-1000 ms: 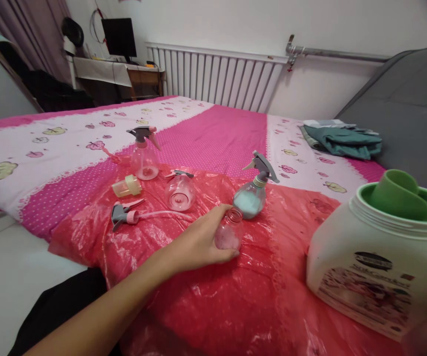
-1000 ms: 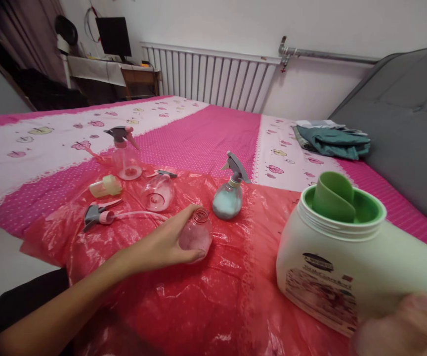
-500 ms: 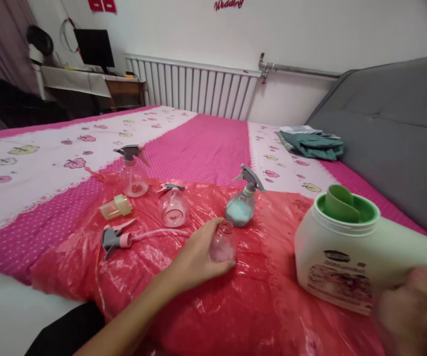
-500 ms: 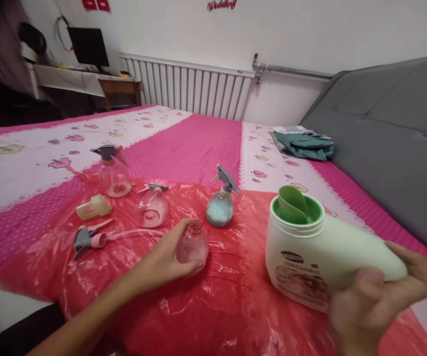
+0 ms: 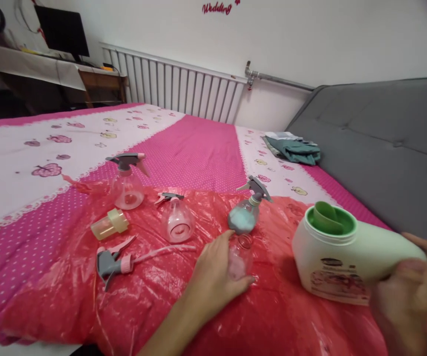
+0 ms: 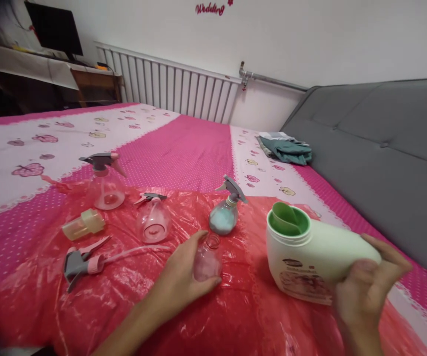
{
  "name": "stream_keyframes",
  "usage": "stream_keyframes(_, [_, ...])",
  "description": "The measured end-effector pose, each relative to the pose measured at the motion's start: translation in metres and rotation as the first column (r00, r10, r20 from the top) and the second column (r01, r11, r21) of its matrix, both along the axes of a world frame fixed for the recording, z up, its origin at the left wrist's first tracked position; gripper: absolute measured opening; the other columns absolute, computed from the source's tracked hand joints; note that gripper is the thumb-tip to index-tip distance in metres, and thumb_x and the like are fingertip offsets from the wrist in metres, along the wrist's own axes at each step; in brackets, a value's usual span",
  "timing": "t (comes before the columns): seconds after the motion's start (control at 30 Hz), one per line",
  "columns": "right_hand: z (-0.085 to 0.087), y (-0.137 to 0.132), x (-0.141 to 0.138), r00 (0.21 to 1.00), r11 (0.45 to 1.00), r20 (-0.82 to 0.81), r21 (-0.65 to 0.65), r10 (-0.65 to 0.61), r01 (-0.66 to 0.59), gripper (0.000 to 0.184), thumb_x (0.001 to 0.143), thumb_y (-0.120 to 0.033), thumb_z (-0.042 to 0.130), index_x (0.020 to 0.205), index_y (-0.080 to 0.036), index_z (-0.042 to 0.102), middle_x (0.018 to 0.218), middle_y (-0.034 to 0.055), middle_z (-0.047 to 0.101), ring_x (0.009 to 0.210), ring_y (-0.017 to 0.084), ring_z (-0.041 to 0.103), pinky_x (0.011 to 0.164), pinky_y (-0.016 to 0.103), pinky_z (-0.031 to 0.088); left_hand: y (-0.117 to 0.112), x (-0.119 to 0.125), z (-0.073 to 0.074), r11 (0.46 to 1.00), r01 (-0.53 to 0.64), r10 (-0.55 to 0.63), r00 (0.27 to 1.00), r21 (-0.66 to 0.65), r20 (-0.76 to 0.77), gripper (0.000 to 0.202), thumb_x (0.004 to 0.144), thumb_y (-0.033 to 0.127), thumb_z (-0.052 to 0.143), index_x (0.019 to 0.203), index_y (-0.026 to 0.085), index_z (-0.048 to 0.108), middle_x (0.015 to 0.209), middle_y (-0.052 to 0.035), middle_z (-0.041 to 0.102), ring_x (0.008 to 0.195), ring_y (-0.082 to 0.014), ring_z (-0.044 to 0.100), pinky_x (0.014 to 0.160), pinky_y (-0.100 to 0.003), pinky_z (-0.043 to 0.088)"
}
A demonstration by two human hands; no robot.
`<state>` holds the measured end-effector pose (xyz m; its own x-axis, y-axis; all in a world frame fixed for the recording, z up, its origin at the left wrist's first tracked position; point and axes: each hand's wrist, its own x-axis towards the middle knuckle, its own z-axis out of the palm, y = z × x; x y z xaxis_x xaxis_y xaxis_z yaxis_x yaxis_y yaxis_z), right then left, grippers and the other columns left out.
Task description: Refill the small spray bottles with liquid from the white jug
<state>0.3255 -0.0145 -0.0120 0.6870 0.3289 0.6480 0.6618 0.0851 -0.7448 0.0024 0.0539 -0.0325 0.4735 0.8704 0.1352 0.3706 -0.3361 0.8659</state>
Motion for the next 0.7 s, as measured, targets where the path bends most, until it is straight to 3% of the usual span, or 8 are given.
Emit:
stream_keyframes(0.07, [0.007, 0.001, -0.004, 0.995, 0.999, -0.092, 0.017, 0.048, -0.047, 0.097, 0.066, -0.104, 0.062, 0.116, -0.022, 0.048, 0.129, 0.0117, 0.051, 0.101, 0.022, 0.055, 0.079, 0.038, 0.047, 0.000, 0.003, 0.000, 1.000, 0.007, -0.007, 1.000, 0.012, -0.013, 0.080, 0.077, 0.025, 0.083, 0.148, 0.020, 0.046, 0.152, -0.0189, 0.060, 0.141, -0.0408, 0.056, 0.119, -0.061, 0.042])
stream_keyframes(0.13, [0.017, 0.001, -0.009, 0.968, 0.994, -0.225, 0.038, 0.110, -0.104, 0.085, 0.067, -0.086, 0.074, 0.115, -0.021, 0.048, 0.116, 0.0093, 0.054, 0.085, 0.017, 0.052, 0.064, 0.026, 0.040, 0.000, 0.005, 0.002, 1.000, 0.009, -0.009, 1.000, 0.009, -0.016, 0.079, 0.076, 0.024, 0.083, 0.146, 0.020, 0.047, 0.149, -0.0189, 0.061, 0.139, -0.0411, 0.057, 0.118, -0.061, 0.043])
stream_keyframes(0.2, [0.026, 0.002, -0.015, 0.926, 0.986, -0.339, 0.083, 0.164, -0.145, 0.077, 0.061, -0.067, 0.081, 0.113, -0.021, 0.047, 0.105, 0.0072, 0.055, 0.081, 0.015, 0.053, 0.060, 0.021, 0.039, 0.001, 0.005, 0.003, 1.000, 0.005, -0.005, 1.000, -0.003, -0.018, 0.078, 0.076, 0.023, 0.082, 0.145, 0.019, 0.048, 0.148, -0.0193, 0.062, 0.138, -0.0409, 0.058, 0.117, -0.061, 0.043])
stream_keyframes(0.3, [0.037, 0.004, -0.026, 0.884, 0.977, -0.424, 0.156, 0.200, -0.146, 0.079, 0.049, -0.053, 0.084, 0.111, -0.020, 0.046, 0.102, 0.0060, 0.055, 0.085, 0.016, 0.056, 0.063, 0.020, 0.045, 0.001, 0.004, 0.005, 1.000, 0.009, -0.009, 1.000, -0.005, -0.017, 0.077, 0.076, 0.022, 0.081, 0.145, 0.017, 0.048, 0.149, -0.0196, 0.062, 0.138, -0.0399, 0.058, 0.118, -0.059, 0.042])
stream_keyframes(0.47, [0.042, 0.007, -0.040, 0.864, 0.974, -0.459, 0.174, 0.208, -0.142, 0.080, 0.046, -0.050, 0.089, 0.111, -0.020, 0.051, 0.099, 0.0071, 0.059, 0.083, 0.019, 0.059, 0.060, 0.023, 0.051, 0.000, 0.004, 0.008, 0.997, -0.015, 0.014, 1.000, -0.072, -0.014, 0.078, 0.073, 0.023, 0.081, 0.145, 0.021, 0.049, 0.147, -0.0175, 0.063, 0.137, -0.0401, 0.058, 0.117, -0.058, 0.043])
stream_keyframes(0.7, [0.057, 0.002, -0.052, 0.917, 0.972, -0.372, 0.229, 0.144, -0.060, 0.070, 0.057, -0.054, 0.088, 0.108, -0.019, 0.056, 0.100, 0.0067, 0.057, 0.087, 0.017, 0.058, 0.069, 0.025, 0.051, 0.000, 0.006, 0.014, 0.980, -0.078, 0.078, 0.997, -0.183, -0.012, 0.081, 0.069, 0.021, 0.081, 0.142, 0.023, 0.047, 0.148, -0.0175, 0.062, 0.139, -0.0407, 0.058, 0.116, -0.056, 0.044])
